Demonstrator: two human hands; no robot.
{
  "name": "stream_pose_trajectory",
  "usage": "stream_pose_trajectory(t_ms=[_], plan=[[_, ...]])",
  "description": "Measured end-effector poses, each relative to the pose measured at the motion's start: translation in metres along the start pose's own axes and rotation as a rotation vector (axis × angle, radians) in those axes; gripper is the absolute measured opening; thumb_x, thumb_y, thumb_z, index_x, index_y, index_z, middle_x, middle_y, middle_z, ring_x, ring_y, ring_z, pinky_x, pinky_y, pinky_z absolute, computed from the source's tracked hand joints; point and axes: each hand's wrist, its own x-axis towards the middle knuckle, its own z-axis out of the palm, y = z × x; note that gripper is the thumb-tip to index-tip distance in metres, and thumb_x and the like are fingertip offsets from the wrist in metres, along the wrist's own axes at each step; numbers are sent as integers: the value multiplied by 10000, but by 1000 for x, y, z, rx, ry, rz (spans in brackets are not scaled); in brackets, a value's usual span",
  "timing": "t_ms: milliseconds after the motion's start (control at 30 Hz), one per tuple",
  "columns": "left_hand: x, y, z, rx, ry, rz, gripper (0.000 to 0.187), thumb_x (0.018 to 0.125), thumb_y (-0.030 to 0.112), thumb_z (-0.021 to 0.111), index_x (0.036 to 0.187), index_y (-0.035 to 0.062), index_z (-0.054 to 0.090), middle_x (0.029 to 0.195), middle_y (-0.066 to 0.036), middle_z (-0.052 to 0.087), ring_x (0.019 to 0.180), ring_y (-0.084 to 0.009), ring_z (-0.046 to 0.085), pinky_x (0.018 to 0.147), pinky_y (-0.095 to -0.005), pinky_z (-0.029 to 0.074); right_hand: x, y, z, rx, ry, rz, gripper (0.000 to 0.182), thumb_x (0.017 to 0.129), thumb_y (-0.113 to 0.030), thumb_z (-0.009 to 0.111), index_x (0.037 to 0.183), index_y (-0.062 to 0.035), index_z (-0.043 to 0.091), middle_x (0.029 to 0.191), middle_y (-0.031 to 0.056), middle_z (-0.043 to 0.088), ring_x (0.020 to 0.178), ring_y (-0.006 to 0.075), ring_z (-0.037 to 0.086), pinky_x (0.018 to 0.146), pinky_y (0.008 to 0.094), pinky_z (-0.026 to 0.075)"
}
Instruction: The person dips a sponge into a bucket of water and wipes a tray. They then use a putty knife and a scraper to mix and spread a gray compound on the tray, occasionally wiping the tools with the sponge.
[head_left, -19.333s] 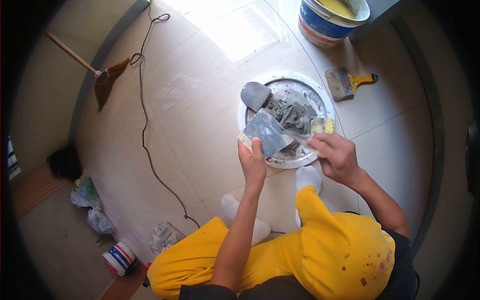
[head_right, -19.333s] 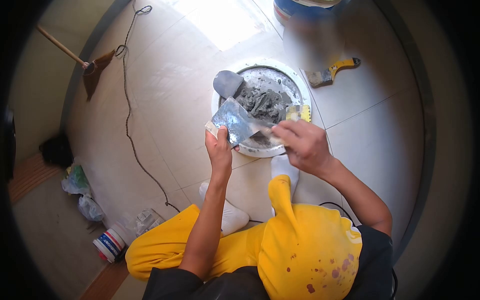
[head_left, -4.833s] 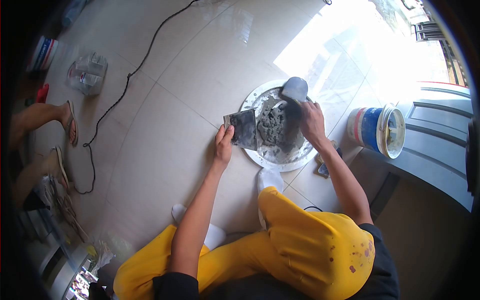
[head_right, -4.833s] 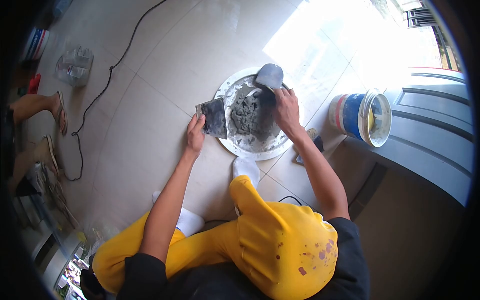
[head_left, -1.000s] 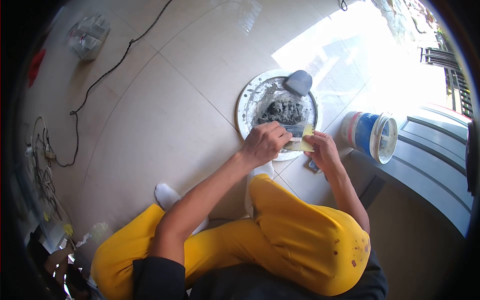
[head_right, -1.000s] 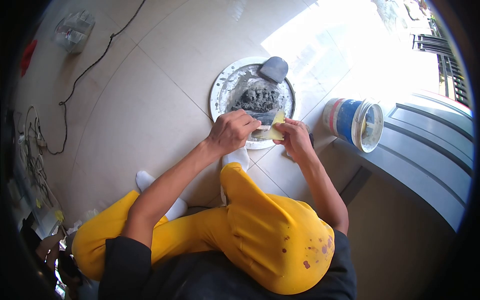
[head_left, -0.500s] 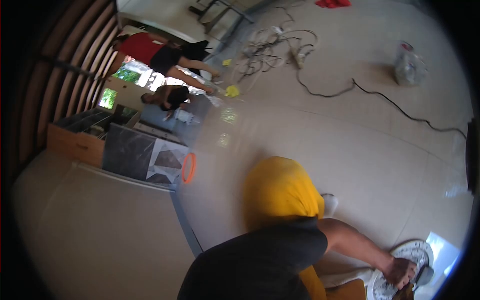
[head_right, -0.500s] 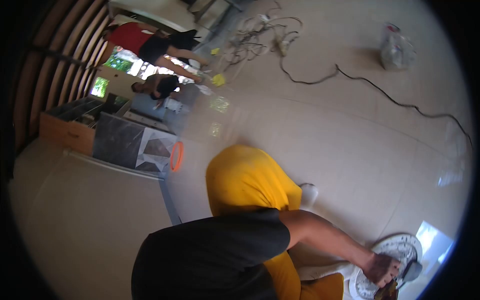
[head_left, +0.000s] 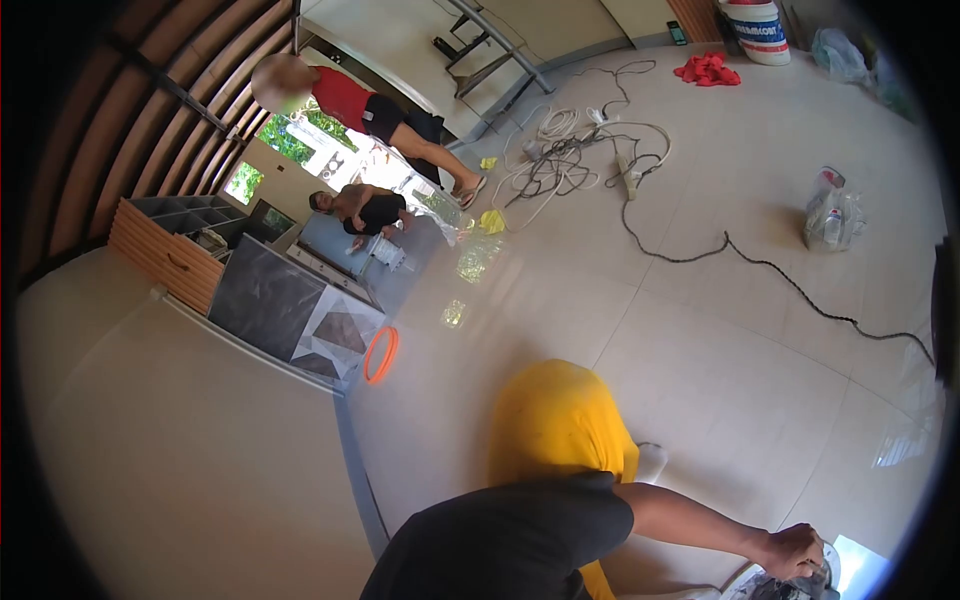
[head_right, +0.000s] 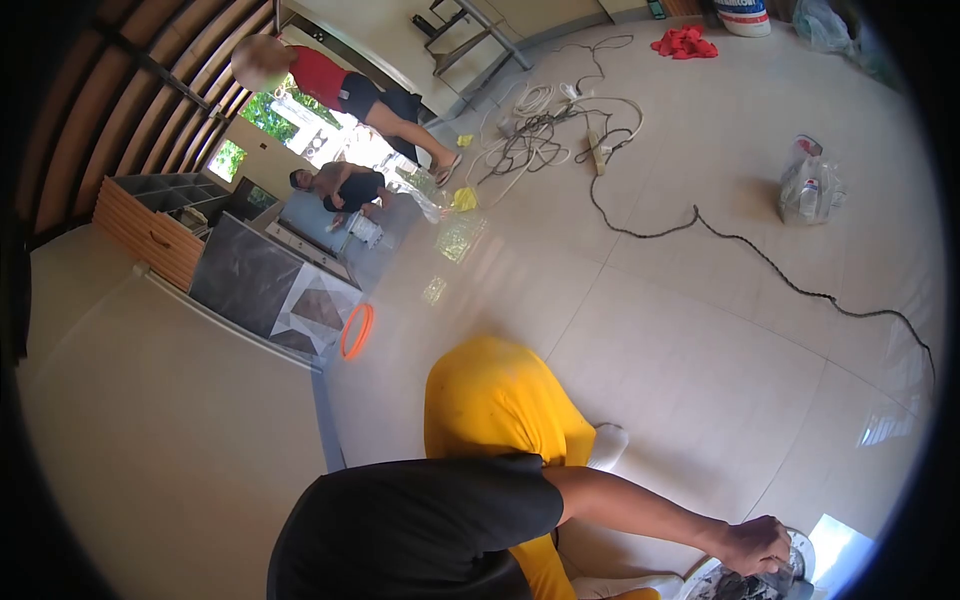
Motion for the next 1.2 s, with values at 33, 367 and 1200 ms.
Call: stream_pose_trajectory(t_ms=[33, 367, 1200], plan=[[2, 2, -4, -2, 26, -70, 161, 617, 101, 639, 612, 20, 500, 574, -130, 503, 618, -347, 527, 582, -433, 407, -1, 1, -2, -1, -4, -1, 316, 845, -122, 533, 1116, 40, 534, 967, 105, 611, 830, 166, 579, 734, 284, 468], [2, -5, -11, -211, 23, -516, 138, 697, 11, 532, 819, -40, 494, 716, -198, 547, 689, -302, 552, 614, -381, 415, -1, 2, 1, -2, 1, 6, 301, 842, -127, 544, 1103, 21, 545, 946, 90, 611, 819, 159, 576, 719, 280, 466], [-21, -60, 25, -565, 261, -806, 186, 760, 206, 475, 630, 74, 495, 612, 17, 446, 631, -113, 460, 577, -308, 401, -37, 47, -31, 56, 32, 110, 264, 834, -138, 572, 1072, -25, 573, 892, 51, 611, 792, 143, 569, 682, 269, 463]])
